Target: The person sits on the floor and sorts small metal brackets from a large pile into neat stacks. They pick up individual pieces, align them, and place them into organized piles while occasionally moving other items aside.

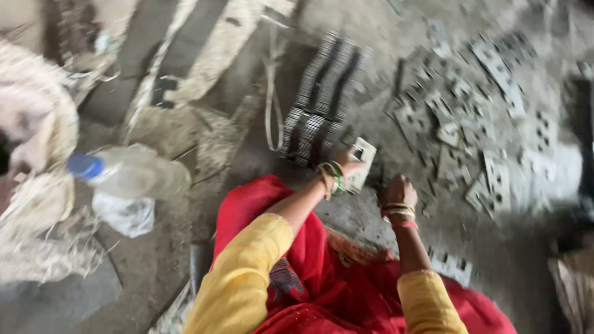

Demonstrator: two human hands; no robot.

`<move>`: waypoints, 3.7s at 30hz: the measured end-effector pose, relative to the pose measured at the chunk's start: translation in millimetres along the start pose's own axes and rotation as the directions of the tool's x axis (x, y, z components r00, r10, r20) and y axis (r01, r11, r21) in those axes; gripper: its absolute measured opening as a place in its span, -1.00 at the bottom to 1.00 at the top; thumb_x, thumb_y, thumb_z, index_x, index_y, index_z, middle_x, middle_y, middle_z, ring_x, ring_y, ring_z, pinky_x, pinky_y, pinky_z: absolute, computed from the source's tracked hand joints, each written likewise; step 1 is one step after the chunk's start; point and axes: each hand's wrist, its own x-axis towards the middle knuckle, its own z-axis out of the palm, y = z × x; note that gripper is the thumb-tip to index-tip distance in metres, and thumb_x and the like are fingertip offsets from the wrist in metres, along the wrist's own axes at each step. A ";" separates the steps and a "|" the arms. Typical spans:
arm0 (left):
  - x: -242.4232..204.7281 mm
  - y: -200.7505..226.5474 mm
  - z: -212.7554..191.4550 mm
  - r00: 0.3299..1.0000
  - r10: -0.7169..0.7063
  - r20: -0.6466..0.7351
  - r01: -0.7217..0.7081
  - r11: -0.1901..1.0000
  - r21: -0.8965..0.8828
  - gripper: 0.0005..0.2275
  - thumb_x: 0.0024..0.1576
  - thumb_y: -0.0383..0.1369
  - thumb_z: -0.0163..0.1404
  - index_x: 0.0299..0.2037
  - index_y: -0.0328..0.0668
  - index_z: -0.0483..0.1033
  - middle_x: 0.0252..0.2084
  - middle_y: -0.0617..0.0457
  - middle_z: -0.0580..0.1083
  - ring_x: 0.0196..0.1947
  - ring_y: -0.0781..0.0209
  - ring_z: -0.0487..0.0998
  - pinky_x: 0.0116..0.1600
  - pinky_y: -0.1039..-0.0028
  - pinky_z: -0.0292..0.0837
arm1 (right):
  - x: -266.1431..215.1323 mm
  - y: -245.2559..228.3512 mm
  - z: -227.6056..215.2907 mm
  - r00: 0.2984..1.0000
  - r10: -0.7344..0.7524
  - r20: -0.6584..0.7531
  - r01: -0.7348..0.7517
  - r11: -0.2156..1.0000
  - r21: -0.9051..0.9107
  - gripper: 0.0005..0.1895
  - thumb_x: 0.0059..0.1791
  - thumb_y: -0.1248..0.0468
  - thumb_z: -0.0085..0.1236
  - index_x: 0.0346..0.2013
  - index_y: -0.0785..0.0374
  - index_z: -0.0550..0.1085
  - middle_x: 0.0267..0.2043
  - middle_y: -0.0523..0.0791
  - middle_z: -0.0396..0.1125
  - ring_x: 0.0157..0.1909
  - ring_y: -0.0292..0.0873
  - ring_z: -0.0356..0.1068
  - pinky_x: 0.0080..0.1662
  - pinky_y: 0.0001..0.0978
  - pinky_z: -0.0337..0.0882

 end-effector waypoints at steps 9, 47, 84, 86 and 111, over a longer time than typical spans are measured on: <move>-15.8 39.3 -11.6 0.979 -0.148 -0.138 0.175 0.962 0.212 -0.50 0.01 -0.39 0.10 0.22 -0.13 0.38 -0.25 -0.11 0.56 -0.37 0.06 0.61 -0.31 0.19 0.57 | 21.5 27.2 -36.6 0.953 -0.193 0.231 0.213 0.975 -0.061 -0.67 0.05 0.08 0.05 -0.14 0.28 0.56 -0.07 0.15 0.45 -0.03 0.15 0.50 -0.06 -0.01 0.52; -31.0 49.1 -24.6 0.990 -0.061 0.125 0.092 0.961 -0.260 -0.67 0.04 -0.44 0.17 -0.01 -0.23 0.39 -0.38 0.03 0.58 -0.46 0.22 0.66 -0.43 0.37 0.63 | 2.3 103.2 -38.7 0.954 -0.286 0.088 0.277 0.955 0.102 -0.39 -0.24 0.27 0.38 0.07 0.27 0.42 0.07 0.14 0.37 0.06 0.27 0.41 0.03 0.02 0.46; -57.1 131.9 -30.9 0.956 -0.285 -0.063 0.240 0.891 -0.384 -0.31 0.23 -0.01 0.11 0.48 -0.24 0.24 0.49 0.00 0.26 0.37 0.23 0.31 0.39 0.40 0.15 | 37.9 71.5 -90.4 0.982 -0.189 -0.005 0.160 0.816 0.555 -0.59 -0.11 0.34 0.19 0.04 0.30 0.52 -0.26 0.06 0.50 -0.21 0.10 0.51 -0.17 -0.11 0.51; -67.0 130.3 -32.7 0.825 -0.557 -0.089 0.500 0.796 -0.341 -0.32 0.17 -0.05 0.10 0.45 -0.14 0.18 0.42 -0.01 0.22 0.30 0.13 0.29 0.28 0.23 0.23 | 9.6 128.8 -91.8 0.983 -0.184 -0.012 0.176 0.916 0.360 -0.58 -0.12 0.36 0.19 0.05 0.26 0.51 -0.18 0.08 0.48 -0.14 0.16 0.48 -0.11 -0.07 0.50; -78.4 123.5 24.9 0.828 -0.368 0.422 0.520 0.786 -0.334 -0.50 0.20 0.07 -0.02 0.15 -0.15 0.43 -0.22 -0.06 0.59 -0.35 0.07 0.65 -0.23 0.20 0.60 | -16.3 87.3 -177.1 0.806 -0.504 0.309 0.555 0.826 -0.100 -0.71 -0.14 0.22 0.20 -0.12 -0.09 0.55 -0.08 -0.24 0.50 0.17 -0.08 0.37 0.22 0.03 0.27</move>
